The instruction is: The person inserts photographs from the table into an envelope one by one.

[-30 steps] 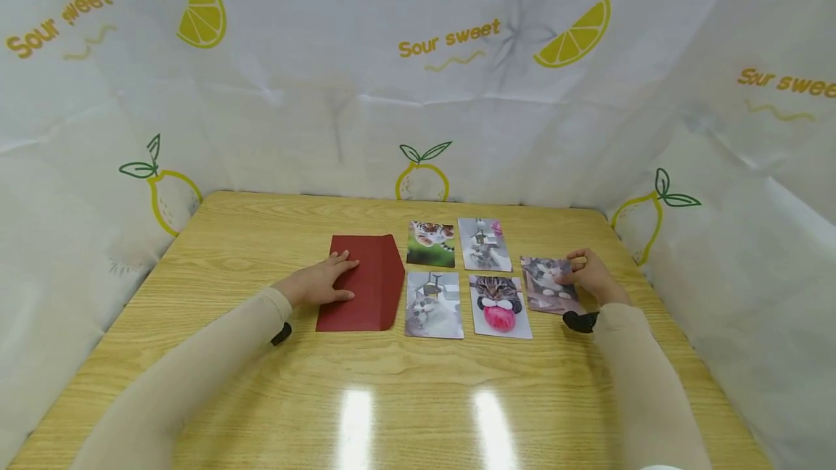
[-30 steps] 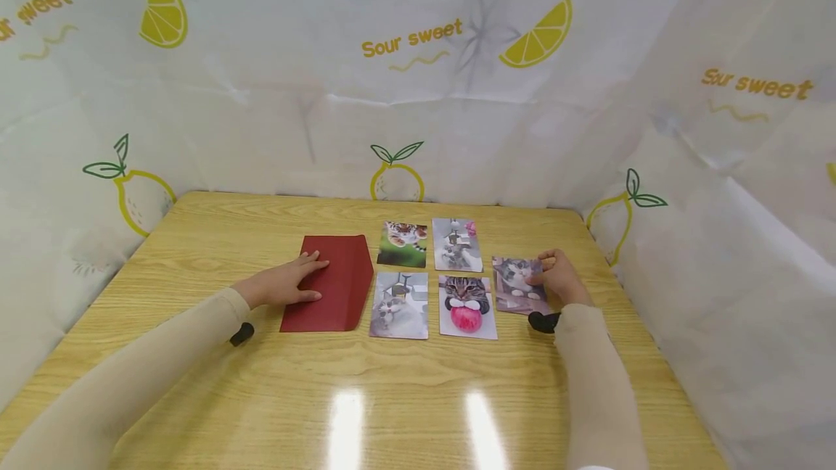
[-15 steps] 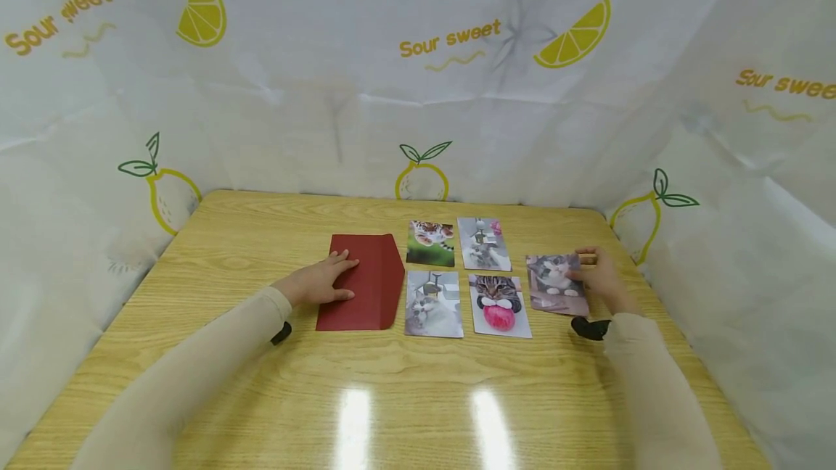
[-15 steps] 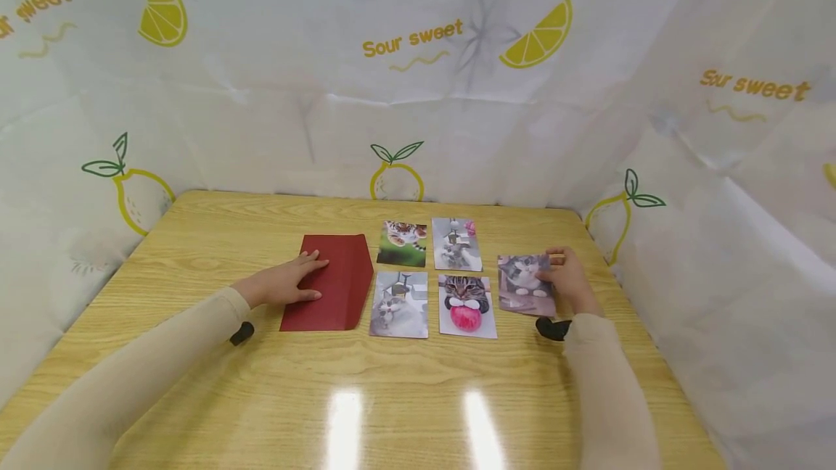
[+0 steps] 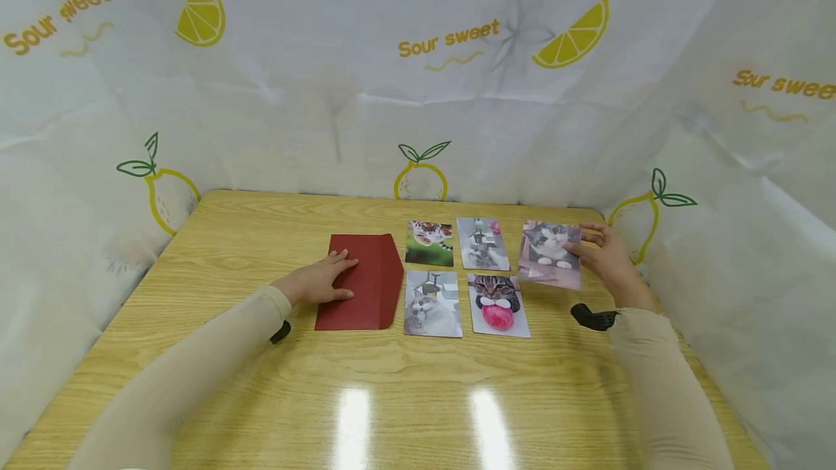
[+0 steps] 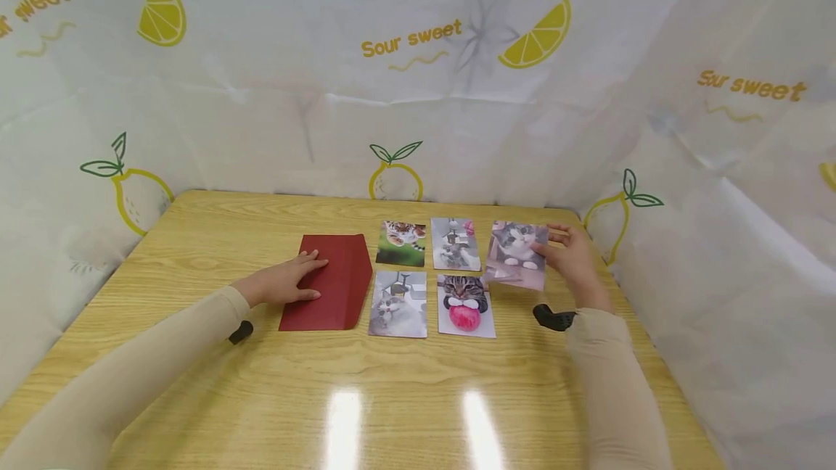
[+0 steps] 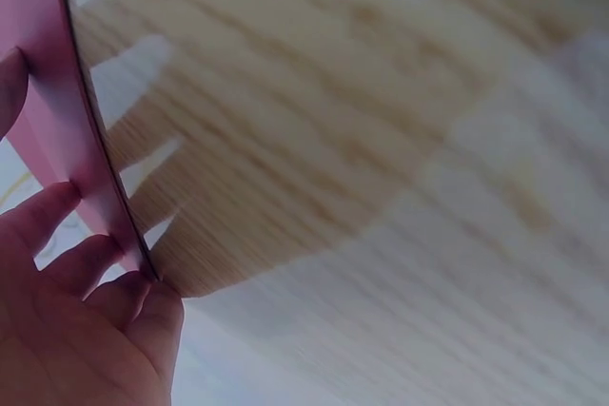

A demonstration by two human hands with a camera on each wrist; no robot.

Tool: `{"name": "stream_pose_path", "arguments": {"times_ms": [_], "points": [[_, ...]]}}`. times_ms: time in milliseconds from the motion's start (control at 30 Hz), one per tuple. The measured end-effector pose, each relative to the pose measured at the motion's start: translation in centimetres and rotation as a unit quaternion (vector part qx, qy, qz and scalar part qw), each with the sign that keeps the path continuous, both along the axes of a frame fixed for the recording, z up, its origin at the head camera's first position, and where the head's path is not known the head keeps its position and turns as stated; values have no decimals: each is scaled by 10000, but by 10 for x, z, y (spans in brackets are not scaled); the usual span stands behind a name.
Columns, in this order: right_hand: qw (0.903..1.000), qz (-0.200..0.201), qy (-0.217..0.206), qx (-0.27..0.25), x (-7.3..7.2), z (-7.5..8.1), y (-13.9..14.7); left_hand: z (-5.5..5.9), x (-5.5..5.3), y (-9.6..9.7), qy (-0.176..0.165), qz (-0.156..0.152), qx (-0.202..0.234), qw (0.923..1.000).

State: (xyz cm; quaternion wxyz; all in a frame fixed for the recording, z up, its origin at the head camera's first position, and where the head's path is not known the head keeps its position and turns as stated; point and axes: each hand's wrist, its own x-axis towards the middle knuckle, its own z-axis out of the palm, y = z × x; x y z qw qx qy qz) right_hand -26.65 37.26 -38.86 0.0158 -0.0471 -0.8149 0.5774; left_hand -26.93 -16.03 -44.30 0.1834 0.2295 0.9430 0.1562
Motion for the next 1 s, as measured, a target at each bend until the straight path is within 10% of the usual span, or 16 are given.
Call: {"name": "stream_pose_path", "arguments": {"times_ms": [333,1000], "points": [[9808,667,71,-1831,-2,19,-73,3,-1,1,-64,22,-38,10000],[9834,929,-208,-1546,5,-18,-191,6,1,3,-93,49,-121,9999]]}}
